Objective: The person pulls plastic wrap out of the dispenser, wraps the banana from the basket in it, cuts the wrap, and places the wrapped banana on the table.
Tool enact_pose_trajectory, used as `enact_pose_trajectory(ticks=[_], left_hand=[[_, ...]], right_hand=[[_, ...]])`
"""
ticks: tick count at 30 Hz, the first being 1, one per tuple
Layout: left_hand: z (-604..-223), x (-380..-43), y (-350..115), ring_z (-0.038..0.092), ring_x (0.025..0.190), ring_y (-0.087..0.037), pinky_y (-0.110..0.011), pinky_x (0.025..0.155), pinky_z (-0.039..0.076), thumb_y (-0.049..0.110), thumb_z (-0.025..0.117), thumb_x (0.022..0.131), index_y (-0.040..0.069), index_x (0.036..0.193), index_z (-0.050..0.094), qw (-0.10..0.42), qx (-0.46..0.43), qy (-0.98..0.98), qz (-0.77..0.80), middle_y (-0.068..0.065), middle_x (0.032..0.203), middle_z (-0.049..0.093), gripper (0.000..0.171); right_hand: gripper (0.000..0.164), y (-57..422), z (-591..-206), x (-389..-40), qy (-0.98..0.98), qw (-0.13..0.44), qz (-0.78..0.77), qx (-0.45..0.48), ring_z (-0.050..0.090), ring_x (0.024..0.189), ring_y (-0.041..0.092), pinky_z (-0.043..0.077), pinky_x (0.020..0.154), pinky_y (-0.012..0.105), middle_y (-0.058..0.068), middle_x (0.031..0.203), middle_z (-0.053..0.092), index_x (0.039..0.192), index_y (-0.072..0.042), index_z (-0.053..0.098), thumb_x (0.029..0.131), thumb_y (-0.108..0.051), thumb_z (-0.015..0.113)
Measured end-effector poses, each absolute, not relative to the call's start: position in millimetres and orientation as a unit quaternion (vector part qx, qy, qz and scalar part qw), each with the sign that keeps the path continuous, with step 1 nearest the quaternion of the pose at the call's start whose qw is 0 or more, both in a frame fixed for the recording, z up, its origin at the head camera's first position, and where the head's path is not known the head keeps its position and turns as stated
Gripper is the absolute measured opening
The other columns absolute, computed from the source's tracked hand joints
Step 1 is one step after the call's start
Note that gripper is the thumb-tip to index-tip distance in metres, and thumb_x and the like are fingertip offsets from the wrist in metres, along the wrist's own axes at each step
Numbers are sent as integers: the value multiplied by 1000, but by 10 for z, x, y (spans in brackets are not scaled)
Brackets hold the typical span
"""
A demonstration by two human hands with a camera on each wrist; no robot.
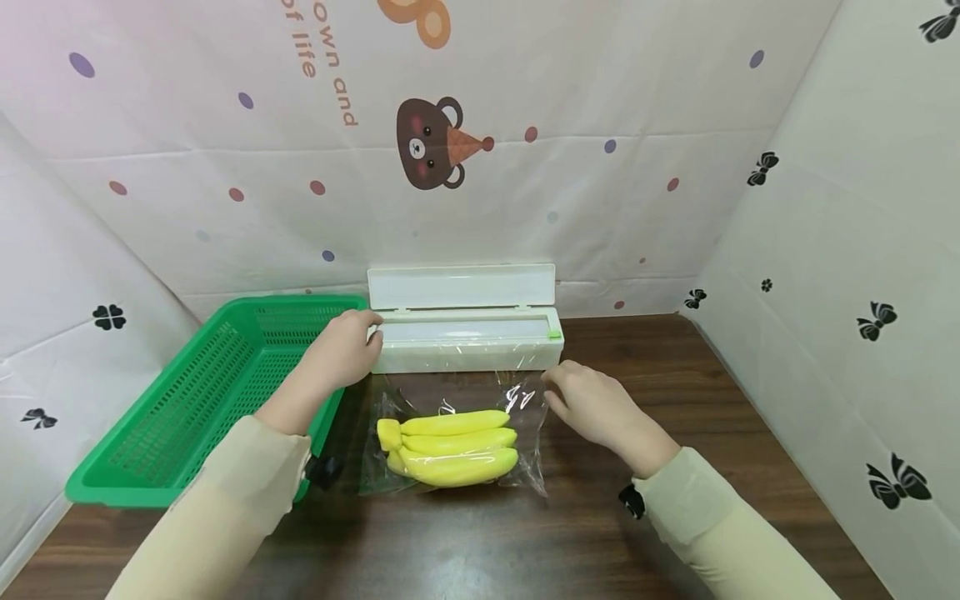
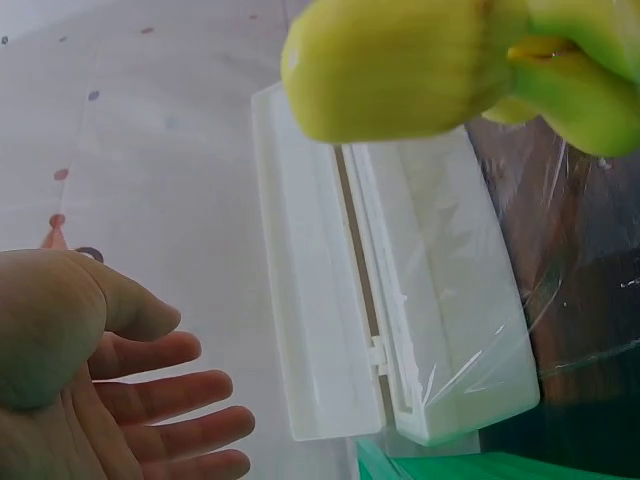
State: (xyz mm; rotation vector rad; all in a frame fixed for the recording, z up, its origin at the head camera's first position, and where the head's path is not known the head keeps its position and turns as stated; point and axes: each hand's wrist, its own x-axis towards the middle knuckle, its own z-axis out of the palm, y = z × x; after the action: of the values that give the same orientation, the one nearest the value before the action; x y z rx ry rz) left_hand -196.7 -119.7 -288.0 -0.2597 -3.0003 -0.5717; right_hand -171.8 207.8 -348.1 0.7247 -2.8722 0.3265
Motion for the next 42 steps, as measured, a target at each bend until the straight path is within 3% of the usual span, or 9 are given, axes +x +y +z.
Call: enact_pose_trajectory(ticks=[9,20,32,42], left_hand=[[-2932,-2111,-1203,53,117,-33,-45,92,48,15,44,98,-2,129,54,12,-88,-980,-176,-20,130,54,37],[-3025,-2292,-1201,56,111,-31,-44,87,51,12,42,97,2,128,56,-20,-84,-989,-124,-18,122,57,35],[-3094,-2393,-1210,57,106,-28,-43,85,52,10,47,96,2,124,58,-23,-70,-990,-122,-16,119,59,32],[-3135,-2432,-1211,61,93,-24,-37,74,52,7,47,94,2,112,63,-43,-72,-988,-128,-14,115,63,25]], right_hand=[[27,2098,-3412,-1814,-962,86,101,238,65,94,27,53,74,44,12,108,66,114,-3,64,89,-14,62],[25,2116,-3385,-1906,-967,76,95,223,65,96,28,52,76,46,12,107,66,112,-2,65,91,-16,60],[26,2120,-3385,-1991,-965,85,100,226,64,87,24,52,71,44,12,101,66,113,-2,65,90,-15,61],[28,2105,-3394,-2074,-967,75,99,221,64,89,25,51,71,44,14,105,66,115,-2,64,90,-16,60]])
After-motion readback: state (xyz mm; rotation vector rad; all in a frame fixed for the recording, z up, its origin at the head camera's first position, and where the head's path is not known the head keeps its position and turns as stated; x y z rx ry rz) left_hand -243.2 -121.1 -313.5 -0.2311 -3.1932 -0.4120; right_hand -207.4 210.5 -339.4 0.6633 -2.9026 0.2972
